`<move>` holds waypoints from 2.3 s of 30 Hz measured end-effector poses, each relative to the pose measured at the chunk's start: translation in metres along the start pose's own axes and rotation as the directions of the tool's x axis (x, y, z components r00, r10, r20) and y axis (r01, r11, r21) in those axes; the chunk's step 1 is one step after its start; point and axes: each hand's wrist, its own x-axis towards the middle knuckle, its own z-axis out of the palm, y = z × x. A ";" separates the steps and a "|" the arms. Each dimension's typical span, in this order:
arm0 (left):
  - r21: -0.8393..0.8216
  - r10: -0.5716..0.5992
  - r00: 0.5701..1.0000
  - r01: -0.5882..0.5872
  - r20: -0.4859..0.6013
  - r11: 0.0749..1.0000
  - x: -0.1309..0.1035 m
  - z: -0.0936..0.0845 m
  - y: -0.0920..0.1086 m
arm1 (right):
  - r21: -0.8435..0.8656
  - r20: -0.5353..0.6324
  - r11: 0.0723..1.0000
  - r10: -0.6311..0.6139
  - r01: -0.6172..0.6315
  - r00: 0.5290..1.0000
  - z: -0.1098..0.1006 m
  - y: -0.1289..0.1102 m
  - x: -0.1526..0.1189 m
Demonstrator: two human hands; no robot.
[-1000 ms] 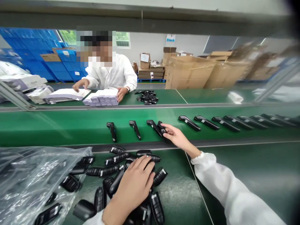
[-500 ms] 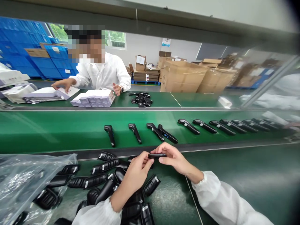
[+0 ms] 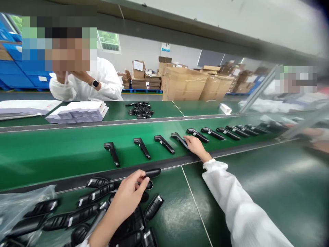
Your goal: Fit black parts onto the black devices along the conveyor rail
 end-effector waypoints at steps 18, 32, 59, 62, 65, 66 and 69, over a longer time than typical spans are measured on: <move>0.018 0.149 0.989 -0.149 0.002 0.989 0.015 0.021 0.021 | 0.428 0.410 0.876 -0.408 0.224 0.816 -0.023 -0.125 -0.078; 0.677 0.218 0.955 -0.295 0.200 0.674 0.003 0.003 -0.006 | -0.447 0.094 0.894 0.024 0.021 0.995 0.014 -0.026 -0.031; 0.755 0.207 0.964 -0.261 0.169 0.601 -0.003 -0.019 -0.029 | 0.009 0.055 0.988 -0.154 0.154 0.986 0.012 -0.059 -0.051; 0.744 0.218 0.957 -0.285 0.190 0.604 -0.002 -0.017 -0.027 | -0.168 0.108 0.977 -0.110 0.127 0.988 0.023 -0.038 -0.037; 0.739 0.199 0.964 -0.264 0.177 0.619 -0.004 -0.018 -0.025 | -0.334 0.094 0.938 -0.063 0.091 0.994 0.035 -0.031 -0.031; 0.736 0.189 0.967 -0.253 0.171 0.628 -0.005 -0.019 -0.024 | -0.361 0.084 0.929 -0.056 0.083 0.995 0.036 -0.031 -0.030; 0.678 0.185 0.971 -0.239 0.153 0.695 -0.006 -0.023 -0.024 | -0.390 0.059 0.919 -0.042 0.061 0.997 0.032 -0.033 -0.032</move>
